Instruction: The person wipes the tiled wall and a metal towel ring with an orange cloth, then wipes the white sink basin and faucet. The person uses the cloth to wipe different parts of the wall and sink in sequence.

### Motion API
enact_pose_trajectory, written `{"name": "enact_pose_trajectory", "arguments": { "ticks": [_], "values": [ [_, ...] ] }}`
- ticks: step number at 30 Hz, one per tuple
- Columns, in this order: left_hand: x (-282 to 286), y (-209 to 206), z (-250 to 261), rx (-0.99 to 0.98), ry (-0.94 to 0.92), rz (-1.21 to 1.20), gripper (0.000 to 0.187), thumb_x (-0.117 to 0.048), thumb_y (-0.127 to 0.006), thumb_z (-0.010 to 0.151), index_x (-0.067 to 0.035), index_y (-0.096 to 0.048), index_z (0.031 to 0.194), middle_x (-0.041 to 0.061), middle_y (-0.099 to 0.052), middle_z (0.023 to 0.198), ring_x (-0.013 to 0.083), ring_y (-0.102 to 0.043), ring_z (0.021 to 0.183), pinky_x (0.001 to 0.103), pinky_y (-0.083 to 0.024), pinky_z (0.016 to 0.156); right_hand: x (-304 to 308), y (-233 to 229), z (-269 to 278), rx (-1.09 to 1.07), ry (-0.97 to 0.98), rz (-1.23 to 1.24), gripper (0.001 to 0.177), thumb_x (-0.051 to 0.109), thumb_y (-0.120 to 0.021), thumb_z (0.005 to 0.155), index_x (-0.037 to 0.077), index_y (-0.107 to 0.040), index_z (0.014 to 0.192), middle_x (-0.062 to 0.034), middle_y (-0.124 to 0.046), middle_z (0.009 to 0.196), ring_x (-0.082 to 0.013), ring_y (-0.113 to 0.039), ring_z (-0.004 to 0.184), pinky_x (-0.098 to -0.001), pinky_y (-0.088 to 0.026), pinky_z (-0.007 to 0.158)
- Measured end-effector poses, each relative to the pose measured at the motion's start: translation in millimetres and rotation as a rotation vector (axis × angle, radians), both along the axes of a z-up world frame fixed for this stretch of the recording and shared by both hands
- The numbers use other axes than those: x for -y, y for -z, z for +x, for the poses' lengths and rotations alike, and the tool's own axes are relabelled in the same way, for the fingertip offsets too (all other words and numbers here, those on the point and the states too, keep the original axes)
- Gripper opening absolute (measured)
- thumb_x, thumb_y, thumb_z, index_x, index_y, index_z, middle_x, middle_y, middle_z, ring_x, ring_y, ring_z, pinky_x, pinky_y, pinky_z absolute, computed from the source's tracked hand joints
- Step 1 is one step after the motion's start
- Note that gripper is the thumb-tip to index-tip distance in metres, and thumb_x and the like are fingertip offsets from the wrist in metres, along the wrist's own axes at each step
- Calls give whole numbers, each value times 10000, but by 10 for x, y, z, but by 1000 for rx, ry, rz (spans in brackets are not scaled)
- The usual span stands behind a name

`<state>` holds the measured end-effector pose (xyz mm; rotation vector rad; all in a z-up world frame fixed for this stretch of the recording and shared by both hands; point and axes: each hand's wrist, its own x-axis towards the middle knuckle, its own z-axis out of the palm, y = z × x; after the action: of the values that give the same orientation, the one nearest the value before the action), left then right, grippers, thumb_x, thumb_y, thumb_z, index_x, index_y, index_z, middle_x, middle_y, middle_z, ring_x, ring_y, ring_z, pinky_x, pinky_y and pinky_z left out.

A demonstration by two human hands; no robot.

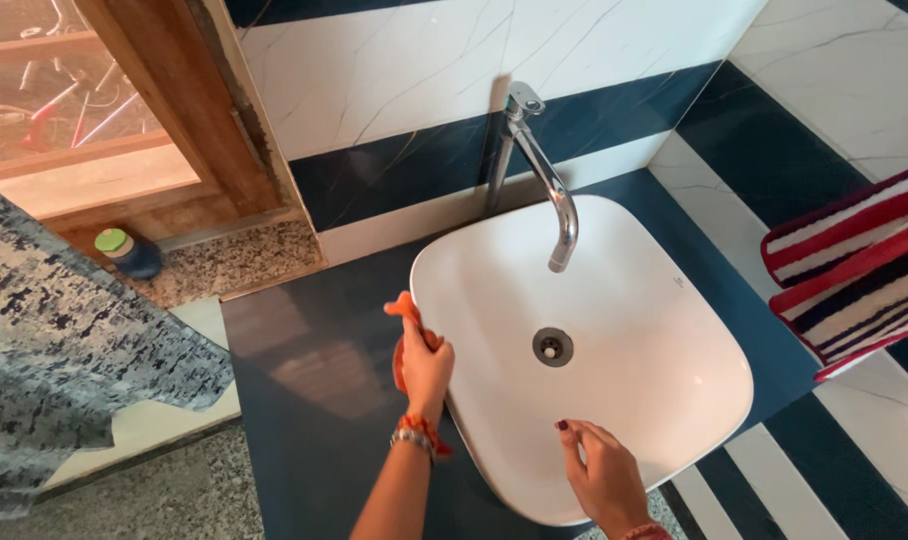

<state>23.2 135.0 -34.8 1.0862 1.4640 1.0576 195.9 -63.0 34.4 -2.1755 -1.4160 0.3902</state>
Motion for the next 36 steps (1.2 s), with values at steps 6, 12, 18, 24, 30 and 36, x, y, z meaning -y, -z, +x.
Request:
{"name": "enact_pose_trajectory", "arguments": {
  "ticks": [6,12,18,24,30,36],
  "values": [
    [878,-152,120,-35,-54,-29,761,-9,-624,817,-113,-377,1529,-1,-551,803,135,-596,744,299,-520,761,-13,-38,-36,30,-8,-58,425,407,-539,979,46,-759,937,-106,-773,912,-302,-726,795,-386,-578,723],
    [1150,-319,132,-91,-29,-139,811,-3,-621,793,-121,-334,1542,34,-568,756,171,-624,714,313,-538,771,2,-9,-28,59,-68,1,414,385,-540,971,37,-750,892,-108,-762,878,-316,-721,838,-402,-576,734],
    [657,-292,37,-286,4,-86,907,-9,-605,736,-174,-294,1573,20,-629,788,199,-662,757,357,-546,749,2,136,35,75,-76,-28,423,381,-538,976,28,-749,873,-103,-768,914,-316,-728,864,-409,-581,757],
    [-196,-480,-113,-269,87,-190,761,-44,-590,764,-191,-407,1488,36,-683,859,239,-715,791,367,-556,749,0,86,-4,53,-24,-103,414,388,-535,974,50,-759,894,-111,-767,863,-314,-723,860,-406,-579,765],
    [-290,-416,-77,-196,12,-203,644,-51,-596,782,-206,-507,1400,0,-635,839,193,-680,797,355,-530,754,1,12,-19,38,-59,-18,396,366,-545,967,43,-748,862,-107,-759,855,-315,-721,784,-411,-578,693],
    [354,-208,20,-266,-57,24,889,-22,-649,759,-211,-361,1578,20,-597,779,185,-629,774,327,-497,748,34,25,-14,48,-20,-49,404,379,-544,982,60,-753,848,-105,-752,826,-312,-714,786,-404,-574,708]
  ]
}}
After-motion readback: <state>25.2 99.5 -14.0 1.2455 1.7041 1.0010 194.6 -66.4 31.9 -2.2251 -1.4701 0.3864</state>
